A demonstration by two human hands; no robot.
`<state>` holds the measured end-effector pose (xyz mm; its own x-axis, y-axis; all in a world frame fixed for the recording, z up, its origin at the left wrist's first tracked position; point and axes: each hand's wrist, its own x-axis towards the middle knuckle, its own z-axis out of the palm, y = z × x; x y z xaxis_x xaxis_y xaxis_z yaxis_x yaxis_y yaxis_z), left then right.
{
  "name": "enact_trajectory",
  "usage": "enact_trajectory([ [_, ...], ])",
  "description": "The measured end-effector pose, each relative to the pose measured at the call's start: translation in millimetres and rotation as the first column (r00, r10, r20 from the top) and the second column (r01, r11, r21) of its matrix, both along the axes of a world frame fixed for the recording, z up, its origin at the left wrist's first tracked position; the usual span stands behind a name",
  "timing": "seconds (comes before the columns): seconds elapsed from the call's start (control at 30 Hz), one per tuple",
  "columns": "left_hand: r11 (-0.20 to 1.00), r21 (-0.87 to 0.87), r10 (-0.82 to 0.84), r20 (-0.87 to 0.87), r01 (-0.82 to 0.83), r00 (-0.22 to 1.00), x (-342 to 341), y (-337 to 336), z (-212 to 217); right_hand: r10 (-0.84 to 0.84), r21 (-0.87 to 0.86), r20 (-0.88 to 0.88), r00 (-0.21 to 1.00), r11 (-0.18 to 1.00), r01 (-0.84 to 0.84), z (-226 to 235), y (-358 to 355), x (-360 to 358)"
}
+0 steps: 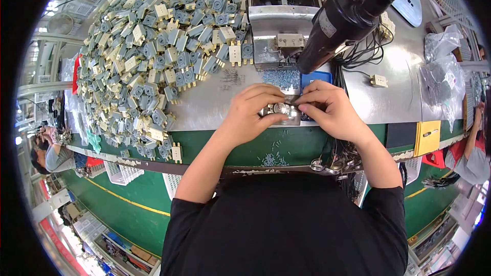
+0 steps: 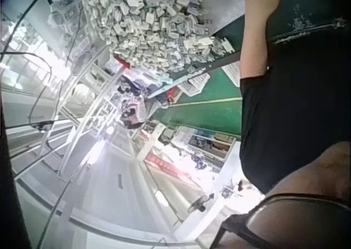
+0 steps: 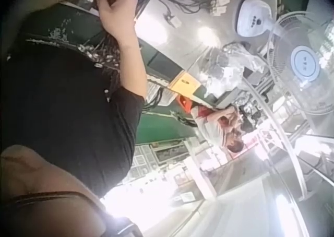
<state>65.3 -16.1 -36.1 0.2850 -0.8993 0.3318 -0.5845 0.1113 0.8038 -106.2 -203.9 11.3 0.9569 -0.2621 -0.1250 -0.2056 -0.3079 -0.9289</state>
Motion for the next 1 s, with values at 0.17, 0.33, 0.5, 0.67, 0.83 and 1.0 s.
enact_trajectory([
  [0.17,1.000,-0.005,0.016,-0.094,-0.017,0.995,-9,0,-18,0.002,-0.098,-0.009,1.000,0.995,-0.003,-5,0,-1],
  [0.33,0.999,0.040,0.000,-0.132,0.006,0.991,-6,-4,-10,0.009,-0.162,-0.004,1.000,0.987,-0.009,-6,2,0],
  [0.5,0.992,0.046,-0.106,-0.187,0.117,0.977,3,-5,-13,0.081,-0.259,-0.007,0.997,0.963,-0.080,1,6,3],
  [0.67,0.991,0.035,-0.117,-0.186,0.126,0.976,4,-6,-16,0.141,-0.374,0.050,0.989,0.921,-0.112,-2,7,6],
  [0.83,0.991,0.012,-0.128,-0.190,0.133,0.973,5,-5,-17,0.253,-0.417,0.069,0.965,0.886,-0.203,-4,-12,18],
  [1.0,0.992,0.018,-0.119,-0.171,0.124,0.978,3,-5,-17,0.300,-0.429,0.071,0.951,0.870,-0.242,-3,-16,18],
])
